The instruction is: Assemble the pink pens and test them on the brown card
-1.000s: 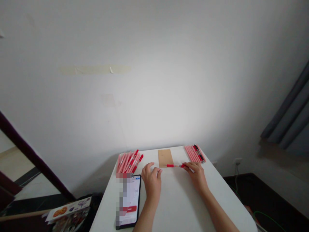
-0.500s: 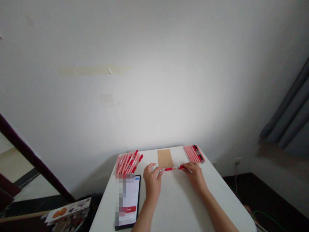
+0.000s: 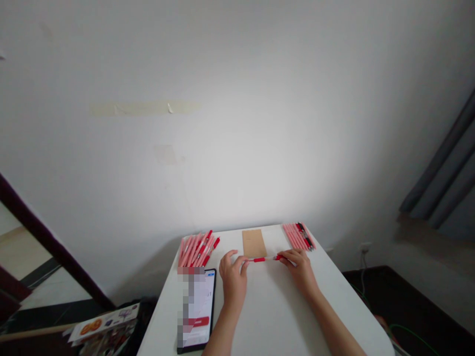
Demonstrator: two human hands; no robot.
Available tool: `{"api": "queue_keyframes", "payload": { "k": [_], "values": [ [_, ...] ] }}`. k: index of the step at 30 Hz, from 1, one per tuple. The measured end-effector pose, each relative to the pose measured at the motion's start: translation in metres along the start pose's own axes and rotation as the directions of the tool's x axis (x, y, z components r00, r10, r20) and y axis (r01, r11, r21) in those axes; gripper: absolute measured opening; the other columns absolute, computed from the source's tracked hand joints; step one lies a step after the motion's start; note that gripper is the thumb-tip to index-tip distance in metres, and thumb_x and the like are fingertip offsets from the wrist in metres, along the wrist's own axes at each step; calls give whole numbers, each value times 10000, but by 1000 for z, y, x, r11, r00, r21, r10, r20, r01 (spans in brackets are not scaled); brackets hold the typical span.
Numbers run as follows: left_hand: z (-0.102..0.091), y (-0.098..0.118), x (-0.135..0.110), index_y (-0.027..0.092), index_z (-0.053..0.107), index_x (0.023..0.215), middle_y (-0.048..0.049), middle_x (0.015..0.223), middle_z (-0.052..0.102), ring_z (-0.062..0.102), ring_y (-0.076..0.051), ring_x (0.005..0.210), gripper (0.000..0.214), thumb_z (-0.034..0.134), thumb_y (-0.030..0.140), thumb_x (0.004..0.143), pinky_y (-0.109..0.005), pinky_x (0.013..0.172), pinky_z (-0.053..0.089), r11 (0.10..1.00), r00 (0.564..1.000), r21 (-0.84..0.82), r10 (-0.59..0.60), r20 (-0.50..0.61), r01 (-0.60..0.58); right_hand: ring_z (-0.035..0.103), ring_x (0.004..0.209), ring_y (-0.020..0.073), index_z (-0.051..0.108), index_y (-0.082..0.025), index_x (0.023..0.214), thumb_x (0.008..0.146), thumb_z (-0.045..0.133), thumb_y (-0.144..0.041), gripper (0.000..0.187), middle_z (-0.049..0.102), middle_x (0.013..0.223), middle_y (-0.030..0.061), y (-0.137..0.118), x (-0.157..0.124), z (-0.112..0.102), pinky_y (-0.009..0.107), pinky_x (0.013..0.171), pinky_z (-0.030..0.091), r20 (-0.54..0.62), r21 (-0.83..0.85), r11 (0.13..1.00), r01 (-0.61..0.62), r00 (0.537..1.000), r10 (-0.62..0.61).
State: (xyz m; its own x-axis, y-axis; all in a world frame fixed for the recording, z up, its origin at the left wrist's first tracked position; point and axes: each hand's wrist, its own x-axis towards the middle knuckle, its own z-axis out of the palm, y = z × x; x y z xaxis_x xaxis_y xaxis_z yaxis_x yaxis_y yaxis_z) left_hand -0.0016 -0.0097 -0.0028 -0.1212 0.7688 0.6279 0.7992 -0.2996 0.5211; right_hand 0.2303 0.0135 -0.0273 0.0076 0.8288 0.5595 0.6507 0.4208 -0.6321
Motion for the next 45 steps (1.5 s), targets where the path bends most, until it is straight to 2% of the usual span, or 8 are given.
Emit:
{"api": "queue_keyframes", "payload": {
  "k": [18, 26, 31, 35, 41, 45],
  "values": [
    [-14, 6, 4, 217, 665, 875, -84, 1046, 532, 504, -230, 986, 201, 472, 174, 842, -429, 878, 439, 980, 992, 179, -66, -110, 85, 566, 929, 272, 758, -245, 857, 830, 461, -642, 496, 722, 913, 89, 4, 2, -11, 421, 875, 423, -134, 44, 995, -91, 986, 96],
    [-18, 8, 4, 214, 665, 871, -84, 1018, 527, 505, -224, 972, 203, 474, 151, 837, -397, 836, 444, 967, 987, 233, -65, -146, 98, 555, 963, 282, 754, -255, 893, 828, 484, -626, 463, 722, 952, 85, 11, 1, -15, 440, 898, 402, -175, 43, 992, -121, 976, 127],
    [-18, 6, 5, 210, 656, 855, -88, 1009, 530, 508, -225, 955, 192, 471, 159, 844, -390, 820, 443, 964, 984, 241, -78, -159, 115, 545, 958, 288, 756, -226, 895, 828, 475, -632, 498, 724, 927, 99, 14, -1, -14, 435, 893, 398, -211, 23, 988, -155, 965, 157],
    [-14, 8, 2, 194, 619, 864, -90, 1027, 537, 509, -229, 988, 160, 461, 173, 850, -395, 839, 440, 972, 991, 229, -33, -130, 62, 537, 955, 286, 755, -224, 898, 827, 465, -645, 516, 722, 928, 98, 14, -1, -14, 432, 892, 395, -211, 8, 988, -155, 965, 153],
    [-5, 12, -5, 177, 561, 758, -87, 999, 535, 514, -233, 968, 49, 520, 163, 781, -401, 830, 435, 976, 988, 218, 33, -149, 0, 536, 936, 285, 755, -226, 894, 825, 454, -656, 529, 724, 918, 98, 15, -1, -13, 434, 891, 395, -214, 2, 989, -151, 966, 147],
    [0, 13, -9, 182, 560, 710, -85, 1018, 535, 502, -239, 999, 64, 532, 138, 747, -407, 846, 429, 968, 994, 249, 59, -92, -34, 541, 947, 283, 751, -244, 907, 827, 472, -638, 489, 721, 939, 91, 18, -2, -12, 433, 887, 396, -196, -1, 989, -148, 970, 145]
  ]
}}
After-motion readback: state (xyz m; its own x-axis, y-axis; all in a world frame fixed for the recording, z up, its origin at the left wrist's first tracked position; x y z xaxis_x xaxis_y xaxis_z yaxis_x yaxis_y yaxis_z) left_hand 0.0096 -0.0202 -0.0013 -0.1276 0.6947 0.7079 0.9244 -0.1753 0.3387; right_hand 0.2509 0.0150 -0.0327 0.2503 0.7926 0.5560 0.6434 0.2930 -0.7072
